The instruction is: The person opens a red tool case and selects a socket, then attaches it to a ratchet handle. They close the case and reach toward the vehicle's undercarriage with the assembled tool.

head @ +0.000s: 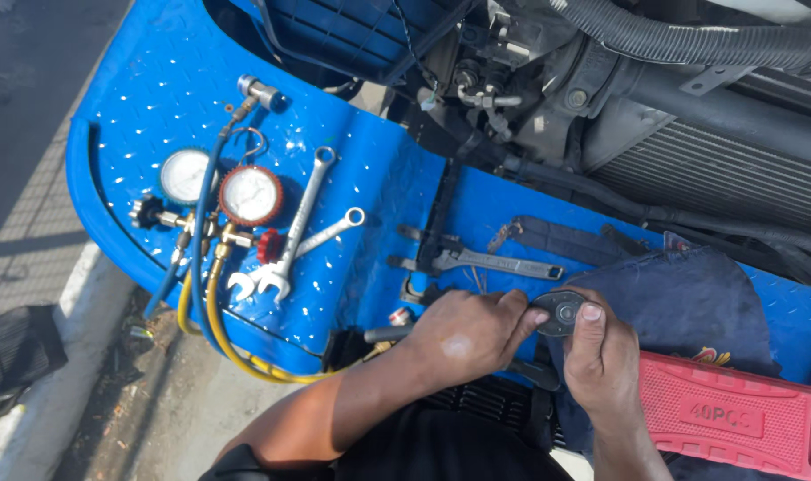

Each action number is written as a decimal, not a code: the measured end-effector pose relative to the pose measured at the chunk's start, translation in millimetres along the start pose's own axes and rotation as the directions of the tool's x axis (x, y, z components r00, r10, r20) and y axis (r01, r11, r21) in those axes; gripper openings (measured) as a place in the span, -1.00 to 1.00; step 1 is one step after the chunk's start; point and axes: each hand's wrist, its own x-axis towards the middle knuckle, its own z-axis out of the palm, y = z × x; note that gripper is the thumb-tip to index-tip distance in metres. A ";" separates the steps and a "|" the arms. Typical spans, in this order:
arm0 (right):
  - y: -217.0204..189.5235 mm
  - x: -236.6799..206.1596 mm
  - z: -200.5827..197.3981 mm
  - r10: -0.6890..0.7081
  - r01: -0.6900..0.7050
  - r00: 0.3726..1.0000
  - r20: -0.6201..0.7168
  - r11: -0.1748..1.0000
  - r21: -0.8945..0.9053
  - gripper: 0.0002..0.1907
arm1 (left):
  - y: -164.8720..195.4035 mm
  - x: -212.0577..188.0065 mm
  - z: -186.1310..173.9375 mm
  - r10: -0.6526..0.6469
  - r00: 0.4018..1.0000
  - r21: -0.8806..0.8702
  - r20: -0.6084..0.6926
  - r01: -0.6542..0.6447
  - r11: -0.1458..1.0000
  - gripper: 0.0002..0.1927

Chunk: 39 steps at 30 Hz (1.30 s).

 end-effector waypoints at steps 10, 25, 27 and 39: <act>9.6 -29.2 -4.6 -0.309 0.310 0.950 0.036 0.951 -0.008 -0.34 | -10.4 9.2 -18.2 0.261 0.963 0.067 -0.066 -0.256 0.964 -0.38; 180.3 -90.5 -76.6 0.372 -0.370 0.928 -0.023 0.927 0.070 -0.49 | -142.8 185.5 -42.0 -0.381 0.918 0.616 -0.110 0.364 0.698 -0.51; 200.9 -93.6 -77.5 0.374 -0.366 0.922 -0.103 0.926 0.088 -0.54 | -153.6 203.6 -42.9 -0.426 0.894 0.655 -0.140 0.406 0.637 -0.55; 207.6 -36.8 -59.0 0.420 -0.423 0.814 -0.402 0.902 0.087 -0.72 | -247.0 269.8 -54.2 0.017 0.984 0.856 -0.178 0.146 0.496 -0.76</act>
